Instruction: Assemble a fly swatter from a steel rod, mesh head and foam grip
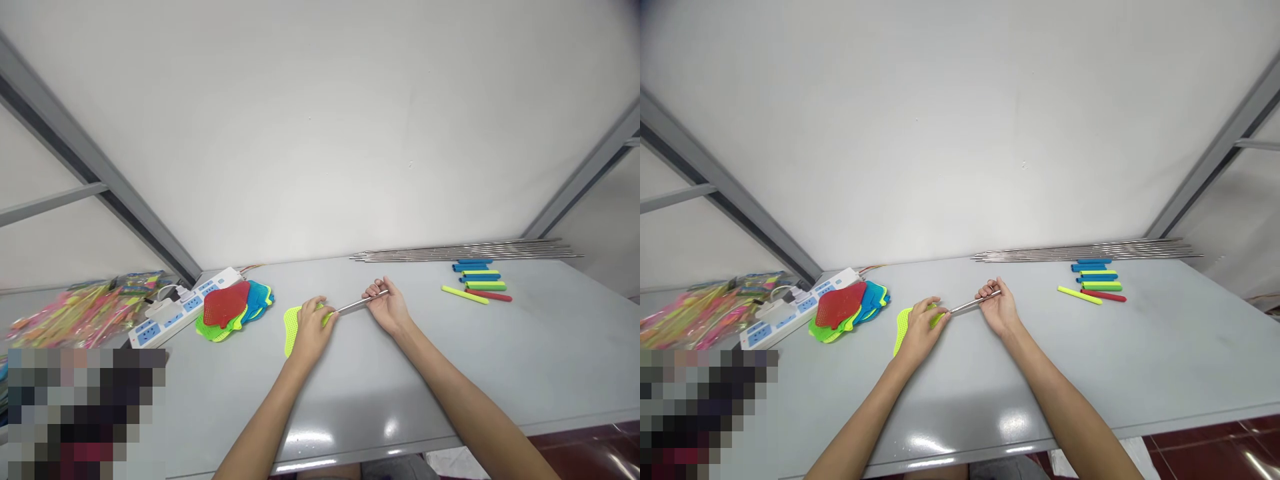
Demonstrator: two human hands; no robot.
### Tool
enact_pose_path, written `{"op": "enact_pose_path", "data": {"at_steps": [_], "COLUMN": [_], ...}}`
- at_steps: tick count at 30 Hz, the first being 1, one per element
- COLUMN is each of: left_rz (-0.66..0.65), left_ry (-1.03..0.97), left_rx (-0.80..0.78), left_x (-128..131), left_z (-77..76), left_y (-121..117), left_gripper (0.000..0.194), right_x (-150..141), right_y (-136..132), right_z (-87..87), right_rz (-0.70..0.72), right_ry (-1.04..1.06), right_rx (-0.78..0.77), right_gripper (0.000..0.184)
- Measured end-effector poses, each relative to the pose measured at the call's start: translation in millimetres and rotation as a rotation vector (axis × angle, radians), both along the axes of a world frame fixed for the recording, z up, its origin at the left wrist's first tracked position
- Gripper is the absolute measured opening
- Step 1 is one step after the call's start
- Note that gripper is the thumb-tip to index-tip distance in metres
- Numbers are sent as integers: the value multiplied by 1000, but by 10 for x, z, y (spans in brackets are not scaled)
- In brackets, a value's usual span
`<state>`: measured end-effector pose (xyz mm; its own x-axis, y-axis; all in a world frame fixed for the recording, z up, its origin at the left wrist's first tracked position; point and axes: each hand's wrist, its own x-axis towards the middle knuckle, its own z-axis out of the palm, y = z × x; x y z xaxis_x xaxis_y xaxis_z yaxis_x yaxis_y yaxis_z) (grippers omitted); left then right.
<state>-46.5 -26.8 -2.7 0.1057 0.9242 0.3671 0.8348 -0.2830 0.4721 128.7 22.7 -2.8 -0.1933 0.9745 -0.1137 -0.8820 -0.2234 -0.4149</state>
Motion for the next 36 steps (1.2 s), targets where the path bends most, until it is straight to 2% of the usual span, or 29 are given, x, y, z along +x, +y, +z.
{"op": "enact_pose_path", "data": {"at_steps": [5,13,24,33,36], "left_rz": [-15,-68,-61,-124,-184], "left_ry": [11,-1,0,-16,-34], "left_rx": [-1,-25,-36,-96,-158], "left_x": [13,37,56,96,94], "left_z": [17,38,84,183,242], "left_y": [-12,-39,-57,-96,-110], "left_gripper": [23,21,18,22,27], "right_x": [7,20,16,-55,-67], "right_y": [9,15,8,-70,-105], "right_z": [1,-11,15,105,122], "right_rz": [-9,54,35,96,97], "right_ry": [-58,63,-7,-124,-254], "right_rx": [-14,-8,-15,46,109], "right_gripper": [17,16,17,22,24]}}
